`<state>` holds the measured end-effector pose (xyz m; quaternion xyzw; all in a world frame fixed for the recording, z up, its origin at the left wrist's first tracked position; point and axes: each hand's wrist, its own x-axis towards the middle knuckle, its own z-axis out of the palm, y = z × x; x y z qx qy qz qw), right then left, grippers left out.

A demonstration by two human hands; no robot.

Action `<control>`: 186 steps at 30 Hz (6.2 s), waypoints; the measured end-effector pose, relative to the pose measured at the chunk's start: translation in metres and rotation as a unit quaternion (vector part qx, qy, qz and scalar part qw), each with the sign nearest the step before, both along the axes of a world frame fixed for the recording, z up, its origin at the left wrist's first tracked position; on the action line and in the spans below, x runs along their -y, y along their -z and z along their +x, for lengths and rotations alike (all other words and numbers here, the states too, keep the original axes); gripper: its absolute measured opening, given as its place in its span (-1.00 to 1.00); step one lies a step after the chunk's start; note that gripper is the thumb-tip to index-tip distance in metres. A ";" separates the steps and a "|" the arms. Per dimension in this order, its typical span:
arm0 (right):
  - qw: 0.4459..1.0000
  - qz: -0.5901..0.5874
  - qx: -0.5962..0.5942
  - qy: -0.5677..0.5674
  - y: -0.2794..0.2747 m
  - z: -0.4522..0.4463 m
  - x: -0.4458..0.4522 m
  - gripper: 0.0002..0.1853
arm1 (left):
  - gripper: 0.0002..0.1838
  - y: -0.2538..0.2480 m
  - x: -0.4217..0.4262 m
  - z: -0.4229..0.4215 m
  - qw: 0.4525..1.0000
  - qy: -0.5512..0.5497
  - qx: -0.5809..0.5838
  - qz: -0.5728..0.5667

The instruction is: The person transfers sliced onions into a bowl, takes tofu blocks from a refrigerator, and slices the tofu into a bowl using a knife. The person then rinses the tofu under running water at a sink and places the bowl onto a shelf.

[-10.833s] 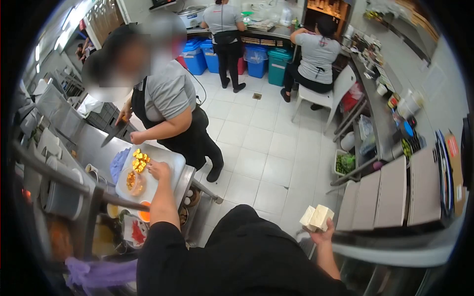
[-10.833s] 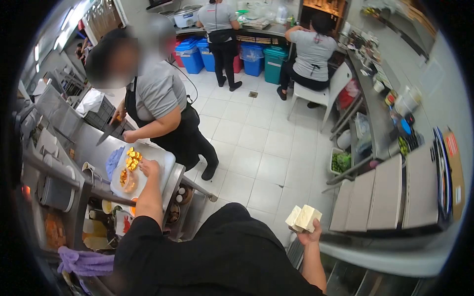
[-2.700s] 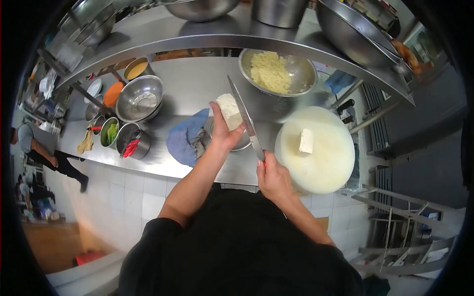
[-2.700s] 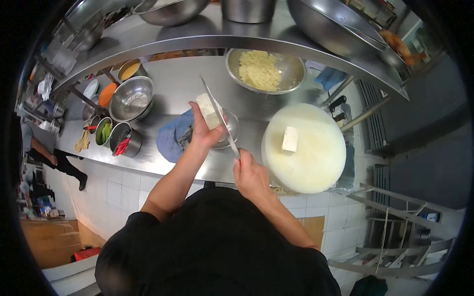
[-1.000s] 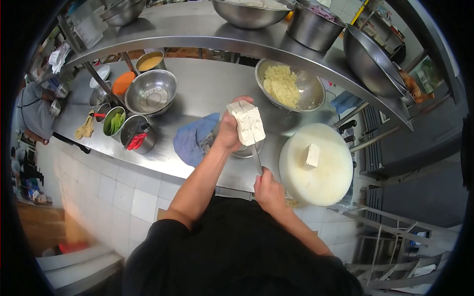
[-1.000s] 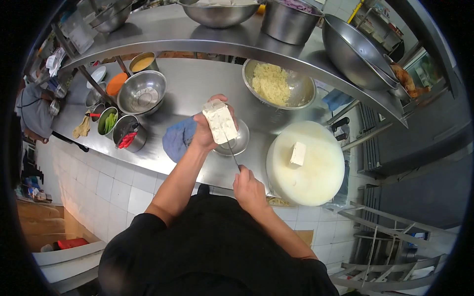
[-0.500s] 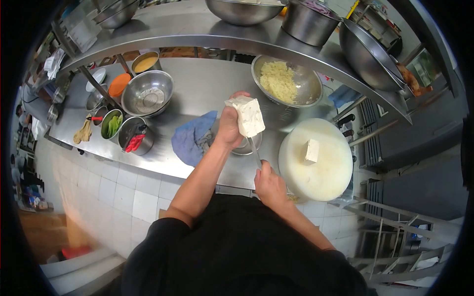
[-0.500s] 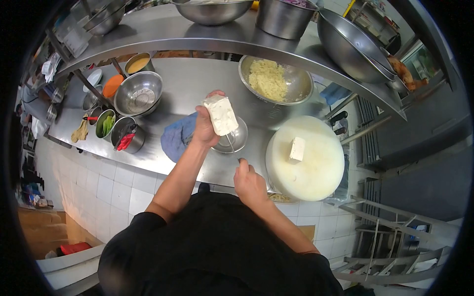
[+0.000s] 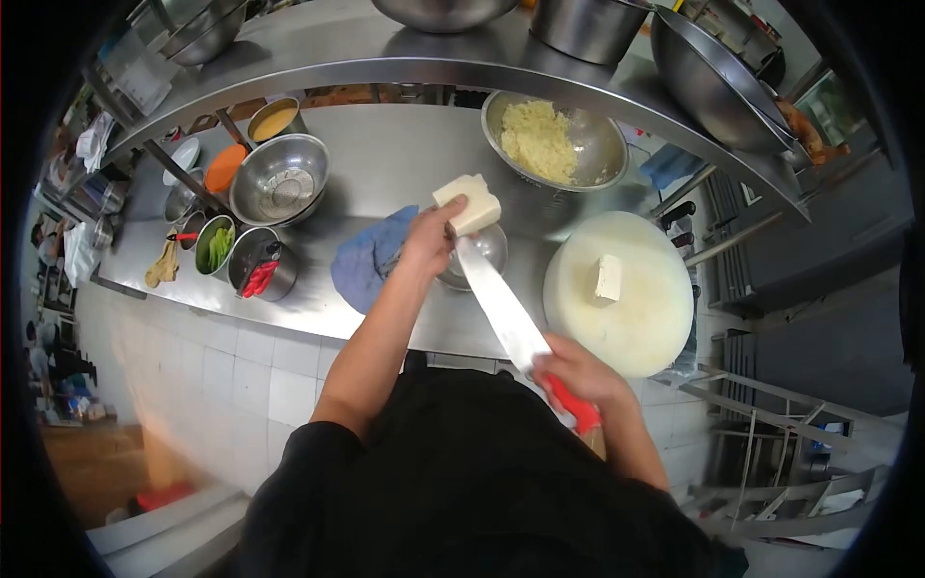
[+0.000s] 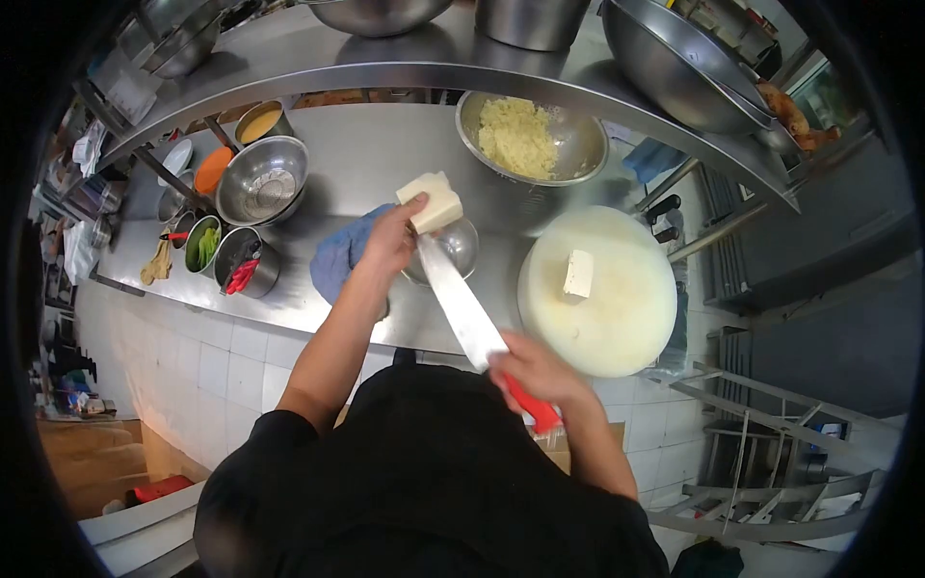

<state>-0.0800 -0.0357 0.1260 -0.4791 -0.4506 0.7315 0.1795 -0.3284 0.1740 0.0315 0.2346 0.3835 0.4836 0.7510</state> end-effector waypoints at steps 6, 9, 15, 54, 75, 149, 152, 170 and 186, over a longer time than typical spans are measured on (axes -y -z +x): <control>0.940 0.205 0.265 0.067 0.005 0.008 0.013 -0.88 | -0.48 0.006 0.004 -0.014 0.996 0.030 0.086 -0.022; 0.823 0.356 0.441 0.038 0.036 -0.031 -0.014 -0.84 | -0.50 0.010 0.033 0.006 0.989 0.038 0.126 -0.060; 0.825 0.358 0.437 0.018 0.032 -0.045 -0.013 -0.79 | -0.53 0.020 0.044 0.009 0.993 0.020 0.091 -0.065; 0.814 0.351 0.460 -0.048 0.019 -0.048 0.010 -0.79 | -0.50 0.015 0.028 0.012 0.998 0.039 0.046 0.024; 0.821 0.342 0.452 -0.076 0.041 -0.057 -0.013 -0.81 | -0.55 0.049 0.027 0.017 0.995 0.016 0.088 -0.052; 0.820 0.436 0.371 -0.014 0.057 -0.015 0.002 -0.66 | -0.30 0.050 -0.006 -0.047 0.881 0.315 0.325 -0.141; 0.815 0.448 0.367 -0.017 0.062 -0.016 -0.001 -0.65 | -0.31 0.051 -0.007 -0.048 0.884 0.321 0.312 -0.137; 0.826 0.376 0.415 -0.063 0.082 -0.035 -0.020 -0.71 | -0.32 0.052 -0.013 -0.040 0.905 0.344 0.216 -0.121; 0.950 0.207 0.234 -0.016 0.107 -0.027 -0.055 -0.75 | -0.08 0.021 -0.038 -0.026 0.940 0.279 -0.101 -0.165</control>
